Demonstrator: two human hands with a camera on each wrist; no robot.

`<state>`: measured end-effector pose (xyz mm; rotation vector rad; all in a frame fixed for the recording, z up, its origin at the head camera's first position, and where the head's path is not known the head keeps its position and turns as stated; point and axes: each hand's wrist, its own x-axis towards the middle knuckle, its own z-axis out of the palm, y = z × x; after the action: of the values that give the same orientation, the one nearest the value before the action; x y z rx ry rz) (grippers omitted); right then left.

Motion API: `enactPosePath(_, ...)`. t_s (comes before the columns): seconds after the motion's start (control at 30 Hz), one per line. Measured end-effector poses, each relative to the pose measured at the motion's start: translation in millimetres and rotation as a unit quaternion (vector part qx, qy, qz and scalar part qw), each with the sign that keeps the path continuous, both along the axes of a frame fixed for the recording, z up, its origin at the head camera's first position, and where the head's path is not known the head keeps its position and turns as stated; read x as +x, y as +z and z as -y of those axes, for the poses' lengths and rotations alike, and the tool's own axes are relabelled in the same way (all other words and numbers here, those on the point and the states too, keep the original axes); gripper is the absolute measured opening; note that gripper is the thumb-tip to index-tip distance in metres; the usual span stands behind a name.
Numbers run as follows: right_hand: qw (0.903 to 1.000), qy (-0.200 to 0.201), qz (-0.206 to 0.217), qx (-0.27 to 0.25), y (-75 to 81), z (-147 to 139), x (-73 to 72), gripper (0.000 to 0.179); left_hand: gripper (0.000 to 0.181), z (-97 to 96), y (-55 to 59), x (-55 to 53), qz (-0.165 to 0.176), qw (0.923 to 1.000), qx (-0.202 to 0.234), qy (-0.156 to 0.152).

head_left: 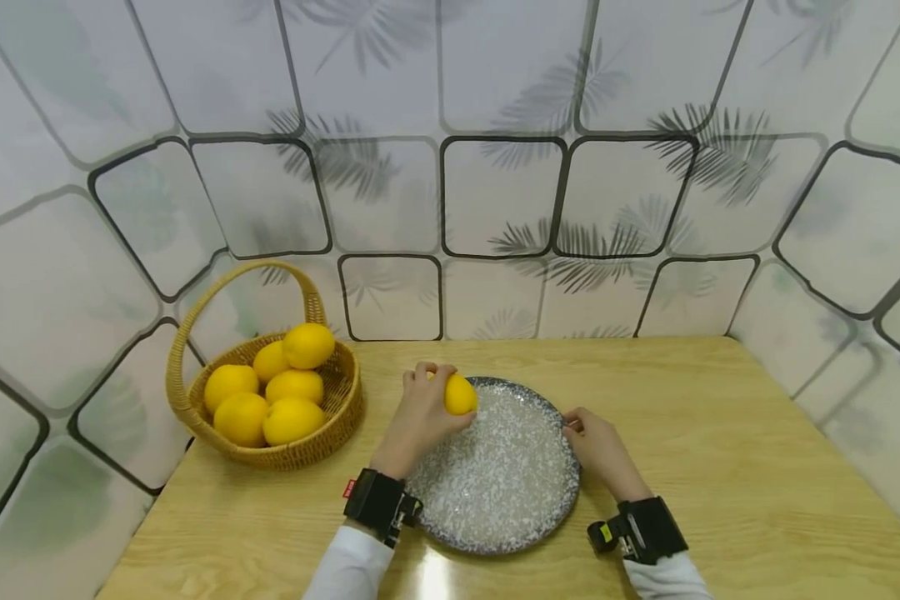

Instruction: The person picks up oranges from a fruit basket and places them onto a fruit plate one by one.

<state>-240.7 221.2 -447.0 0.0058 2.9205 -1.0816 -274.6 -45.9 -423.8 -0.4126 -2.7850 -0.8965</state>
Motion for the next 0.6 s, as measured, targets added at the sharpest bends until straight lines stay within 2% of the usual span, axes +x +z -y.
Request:
enactPosePath(0.3, 0.9999, -0.005, 0.004, 0.011, 0.3, -1.1, -1.5, 0.031, 0.069, 0.0, -1.0, 0.3, 0.015, 0.9999, 0.008, 0.0)
enactPosePath(0.43, 1.0, -0.002, 0.003, 0.008, 1.1, -0.6, -2.1, 0.031, 0.068, -1.3, -4.4, -1.2, 0.031, 0.9995, -0.003, -0.004)
enactPosePath(0.6, 0.9999, 0.0, 0.01, 0.006, 0.3, 0.4, -2.7, 0.031, 0.071, -1.2, -7.2, -1.1, 0.031, 0.9992, -0.025, -0.008)
